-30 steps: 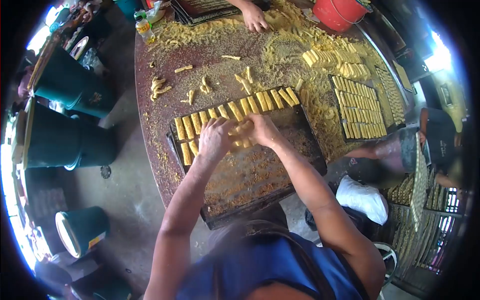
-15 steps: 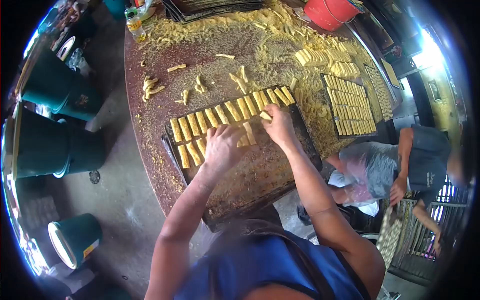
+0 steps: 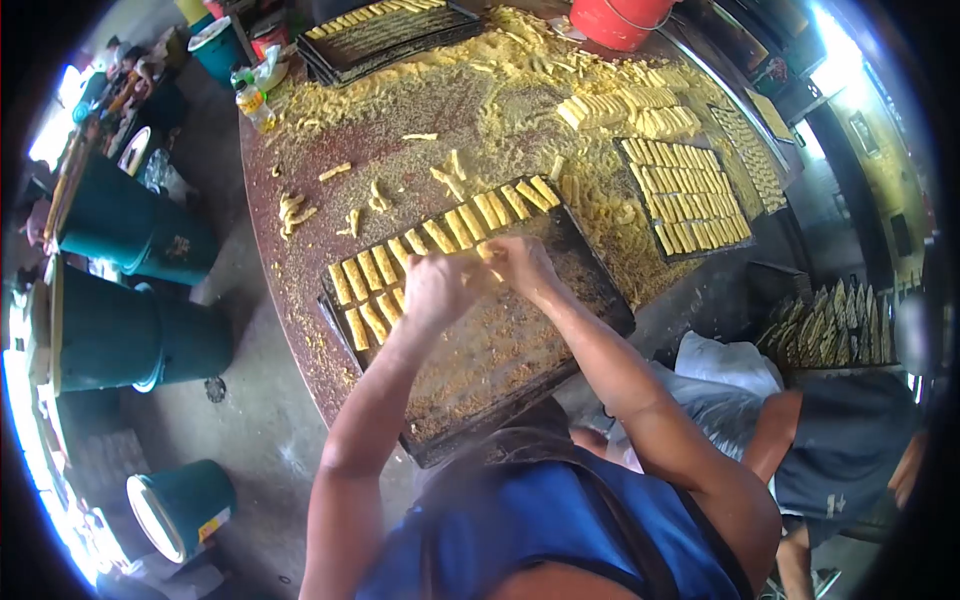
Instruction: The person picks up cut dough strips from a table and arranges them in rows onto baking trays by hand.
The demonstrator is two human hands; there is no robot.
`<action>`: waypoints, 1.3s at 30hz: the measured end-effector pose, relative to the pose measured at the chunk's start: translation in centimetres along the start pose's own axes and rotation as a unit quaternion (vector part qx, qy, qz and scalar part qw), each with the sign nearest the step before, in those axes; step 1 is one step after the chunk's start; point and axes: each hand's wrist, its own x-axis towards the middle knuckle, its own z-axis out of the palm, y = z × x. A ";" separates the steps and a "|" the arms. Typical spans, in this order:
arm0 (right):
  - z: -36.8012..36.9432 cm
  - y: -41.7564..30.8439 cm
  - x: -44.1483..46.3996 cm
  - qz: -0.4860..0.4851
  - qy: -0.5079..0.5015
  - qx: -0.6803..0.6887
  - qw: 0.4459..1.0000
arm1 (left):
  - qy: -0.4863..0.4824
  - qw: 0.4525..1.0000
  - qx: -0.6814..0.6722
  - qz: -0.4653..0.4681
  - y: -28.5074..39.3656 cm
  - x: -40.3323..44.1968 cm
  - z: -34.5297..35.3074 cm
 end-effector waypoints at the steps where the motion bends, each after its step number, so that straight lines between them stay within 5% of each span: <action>1: 0.1 -0.1 -0.1 0.024 -0.026 0.006 0.999 | 0.049 0.998 -0.033 0.015 -0.5 0.4 -0.3; 2: 0.2 -0.1 -0.1 0.024 -0.022 0.010 0.999 | -0.022 0.996 -0.066 -0.050 -1.2 1.5 -1.0; 4: 0.5 0.4 -0.2 -0.011 -0.014 0.001 1.000 | -0.005 0.997 0.007 -0.082 -1.1 2.8 -1.0; 6: 0.9 0.9 -0.1 -0.050 0.016 -0.018 0.998 | 0.049 0.996 0.057 -0.050 -2.4 3.4 0.9; 8: 1.3 1.5 -0.1 -0.063 0.050 0.004 0.997 | 0.216 0.967 0.120 0.062 -3.1 2.4 2.9; 14: -2.0 2.0 -0.2 -0.145 0.026 -0.021 0.989 | 0.193 0.970 0.105 0.107 -2.3 -0.7 5.9; 16: -5.9 2.5 -0.2 0.015 0.005 0.062 0.998 | 0.201 0.968 0.096 0.114 -2.1 -0.7 5.5; 18: -9.9 6.9 1.9 0.008 0.128 0.038 0.991 | 0.220 0.967 0.088 0.094 -1.4 0.2 4.6; 20: -14.4 9.1 4.4 0.202 -0.005 -0.039 0.979 | 0.220 0.969 0.062 0.093 1.2 2.9 3.0; 24: -14.9 10.1 10.1 0.303 -0.049 -0.120 0.944 | 0.237 0.969 0.027 0.066 5.5 12.8 3.6; 28: -12.7 15.4 13.6 0.174 -0.168 -0.143 0.960 | 0.119 0.991 0.047 -0.037 9.7 22.7 5.9; 30: -12.3 17.4 12.9 0.111 -0.068 -0.174 0.976 | 0.019 0.989 0.062 -0.132 10.5 26.7 7.9; 32: -14.4 18.0 13.4 0.099 -0.120 -0.206 0.966 | -0.011 0.984 0.132 -0.119 10.0 29.3 9.6; 34: -15.1 19.6 13.9 0.034 -0.151 -0.078 0.985 | -0.040 0.974 0.196 -0.104 10.9 30.2 9.8; 35: -14.8 19.7 14.2 0.032 -0.157 -0.074 0.984 | -0.059 0.979 0.117 -0.155 11.7 30.3 8.7; 37: -14.2 18.7 14.4 -0.015 -0.244 0.154 0.957 | -0.069 0.977 0.006 -0.203 10.0 31.0 8.3; 38: -13.3 19.3 14.5 -0.017 -0.247 0.159 0.956 | 0.005 0.986 -0.074 -0.148 7.7 31.1 8.5; 39: -11.9 20.3 14.8 -0.133 -0.241 0.113 0.955 | 0.026 0.977 -0.115 -0.179 8.6 30.3 6.9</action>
